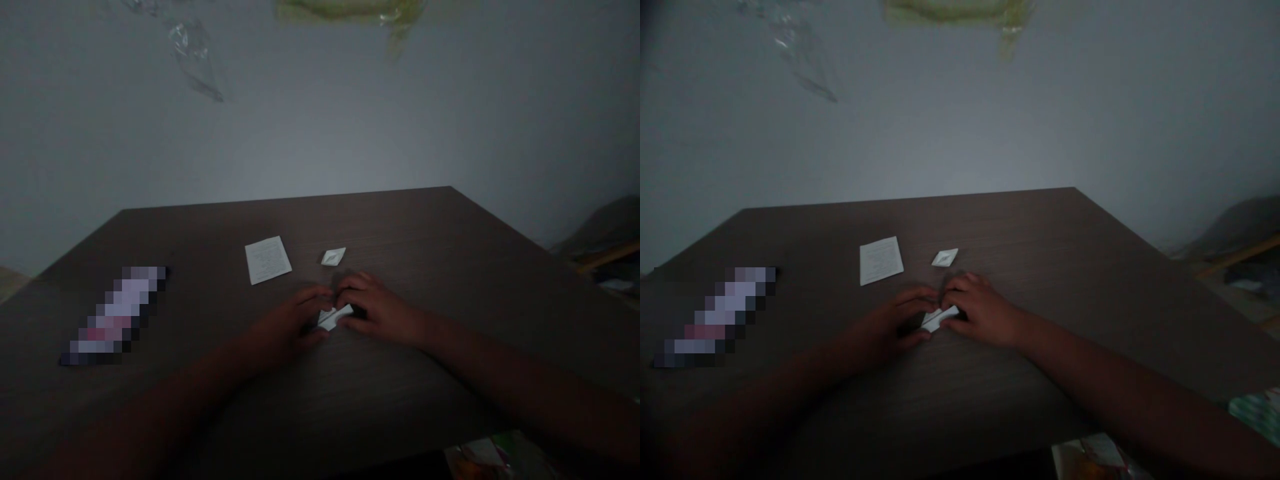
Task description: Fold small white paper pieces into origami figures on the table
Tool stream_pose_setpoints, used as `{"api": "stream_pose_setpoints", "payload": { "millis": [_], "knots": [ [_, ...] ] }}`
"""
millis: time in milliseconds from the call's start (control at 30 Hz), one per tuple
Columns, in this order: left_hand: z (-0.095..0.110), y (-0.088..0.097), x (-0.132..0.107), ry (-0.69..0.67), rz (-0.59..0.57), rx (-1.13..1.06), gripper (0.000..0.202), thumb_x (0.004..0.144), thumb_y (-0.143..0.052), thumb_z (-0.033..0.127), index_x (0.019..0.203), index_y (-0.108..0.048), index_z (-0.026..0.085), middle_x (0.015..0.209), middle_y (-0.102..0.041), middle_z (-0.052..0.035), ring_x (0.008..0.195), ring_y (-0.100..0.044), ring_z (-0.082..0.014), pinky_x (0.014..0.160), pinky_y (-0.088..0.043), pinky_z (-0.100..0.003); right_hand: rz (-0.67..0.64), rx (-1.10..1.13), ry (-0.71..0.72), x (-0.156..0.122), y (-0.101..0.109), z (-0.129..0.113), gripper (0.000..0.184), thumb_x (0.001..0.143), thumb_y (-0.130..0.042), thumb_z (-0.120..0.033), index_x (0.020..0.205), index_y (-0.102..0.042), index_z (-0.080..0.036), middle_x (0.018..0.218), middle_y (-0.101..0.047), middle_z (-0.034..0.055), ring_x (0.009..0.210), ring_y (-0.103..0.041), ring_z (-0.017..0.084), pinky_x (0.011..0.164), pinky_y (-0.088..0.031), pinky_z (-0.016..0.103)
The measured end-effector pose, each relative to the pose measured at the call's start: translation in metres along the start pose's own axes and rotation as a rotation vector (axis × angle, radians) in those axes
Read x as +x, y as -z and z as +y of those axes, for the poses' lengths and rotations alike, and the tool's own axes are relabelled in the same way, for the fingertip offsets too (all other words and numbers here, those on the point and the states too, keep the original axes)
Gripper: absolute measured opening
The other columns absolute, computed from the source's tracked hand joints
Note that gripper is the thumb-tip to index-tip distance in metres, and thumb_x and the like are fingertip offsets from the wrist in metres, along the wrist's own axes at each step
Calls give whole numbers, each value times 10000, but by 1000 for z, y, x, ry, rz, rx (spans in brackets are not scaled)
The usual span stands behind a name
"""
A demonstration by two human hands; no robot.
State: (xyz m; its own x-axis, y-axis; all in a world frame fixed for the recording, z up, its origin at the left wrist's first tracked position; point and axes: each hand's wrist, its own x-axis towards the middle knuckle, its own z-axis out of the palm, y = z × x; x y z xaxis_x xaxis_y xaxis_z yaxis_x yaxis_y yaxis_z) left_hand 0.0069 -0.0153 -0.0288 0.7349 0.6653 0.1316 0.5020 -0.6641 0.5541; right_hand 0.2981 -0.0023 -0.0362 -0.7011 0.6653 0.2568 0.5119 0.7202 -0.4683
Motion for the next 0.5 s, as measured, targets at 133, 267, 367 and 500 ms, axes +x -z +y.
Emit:
{"api": "stream_pose_setpoints", "payload": {
  "millis": [133,267,367,500],
  "knots": [
    [-4,1,1,-19,-45,-31,453,1065,-779,220,1511,-725,277,1755,-610,-124,1590,-642,-302,1325,-550,-535,16,39,-30,2,-3,2,47,1100,-801,-272,1127,-767,-253,1315,-760,80,1277,-690,279,1164,-494,511],
    [-1,1,7,-1,-30,-45,308,1059,-794,237,1366,-803,261,1666,-684,-113,1521,-693,-310,1300,-576,-514,14,40,-64,5,-4,1,51,1103,-783,-231,1064,-754,-244,1284,-755,77,1266,-684,281,1133,-494,503],
    [2,0,11,20,9,-50,193,1075,-772,237,1256,-836,256,1588,-732,-99,1437,-739,-292,1259,-605,-479,18,30,-86,7,-6,0,70,1102,-784,-233,1049,-741,-244,1275,-748,76,1260,-676,288,1123,-490,504],
    [7,-1,14,32,43,-51,107,1084,-750,216,1145,-830,253,1532,-762,-77,1362,-765,-262,1193,-638,-446,15,18,-101,8,-8,-1,81,1121,-738,-226,1044,-723,-246,1248,-740,74,1248,-669,292,1119,-489,511]
  ]
}}
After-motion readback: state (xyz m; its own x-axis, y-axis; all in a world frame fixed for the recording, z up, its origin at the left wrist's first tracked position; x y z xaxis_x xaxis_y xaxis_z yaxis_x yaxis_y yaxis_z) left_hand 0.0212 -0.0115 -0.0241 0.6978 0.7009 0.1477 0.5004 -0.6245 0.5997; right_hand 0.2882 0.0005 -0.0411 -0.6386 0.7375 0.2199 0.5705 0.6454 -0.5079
